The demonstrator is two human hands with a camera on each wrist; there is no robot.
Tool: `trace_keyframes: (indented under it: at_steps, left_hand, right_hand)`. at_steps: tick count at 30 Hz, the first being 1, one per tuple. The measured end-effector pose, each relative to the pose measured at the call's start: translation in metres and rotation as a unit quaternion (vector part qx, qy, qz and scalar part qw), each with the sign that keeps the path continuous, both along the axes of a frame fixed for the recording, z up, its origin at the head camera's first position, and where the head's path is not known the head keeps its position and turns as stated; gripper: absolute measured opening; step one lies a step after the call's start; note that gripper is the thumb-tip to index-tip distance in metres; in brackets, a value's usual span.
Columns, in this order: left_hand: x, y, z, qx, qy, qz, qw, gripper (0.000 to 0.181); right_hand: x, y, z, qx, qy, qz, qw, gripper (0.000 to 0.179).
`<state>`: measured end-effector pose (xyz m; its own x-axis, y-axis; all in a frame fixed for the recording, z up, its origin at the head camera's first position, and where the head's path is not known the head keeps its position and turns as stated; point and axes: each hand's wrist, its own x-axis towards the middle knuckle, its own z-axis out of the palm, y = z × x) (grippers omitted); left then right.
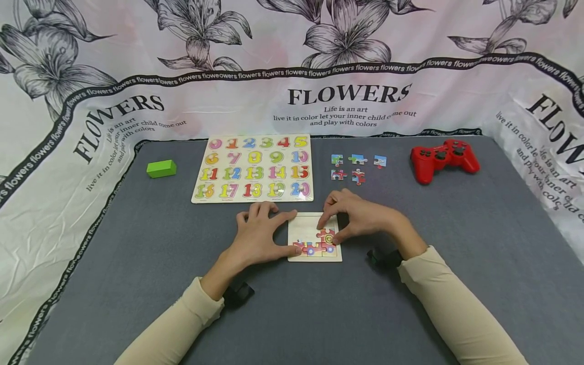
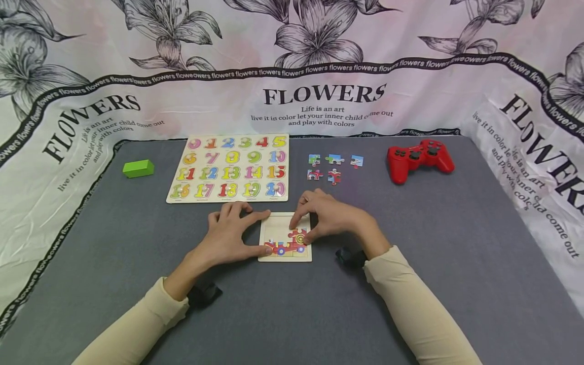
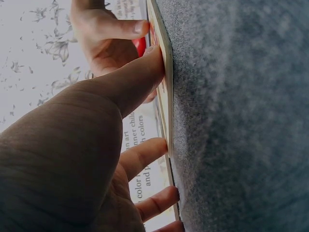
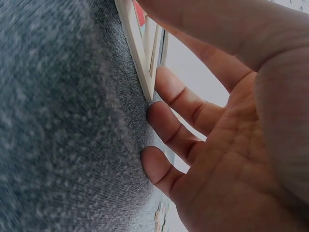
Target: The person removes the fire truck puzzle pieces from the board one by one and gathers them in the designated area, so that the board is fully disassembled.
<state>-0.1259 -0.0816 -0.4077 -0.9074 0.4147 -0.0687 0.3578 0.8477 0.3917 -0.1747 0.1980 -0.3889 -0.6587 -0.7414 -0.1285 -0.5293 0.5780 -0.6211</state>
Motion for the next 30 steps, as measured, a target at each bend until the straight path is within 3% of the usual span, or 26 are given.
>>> trace_keyframes:
  at_steps: [30]
  left_hand:
    - [-0.001, 0.000, -0.001, -0.001, 0.003, -0.003, 1.0000, 0.083]
  right_hand:
    - [0.011, -0.012, 0.007, 0.040, 0.018, -0.020, 0.9988, 0.035]
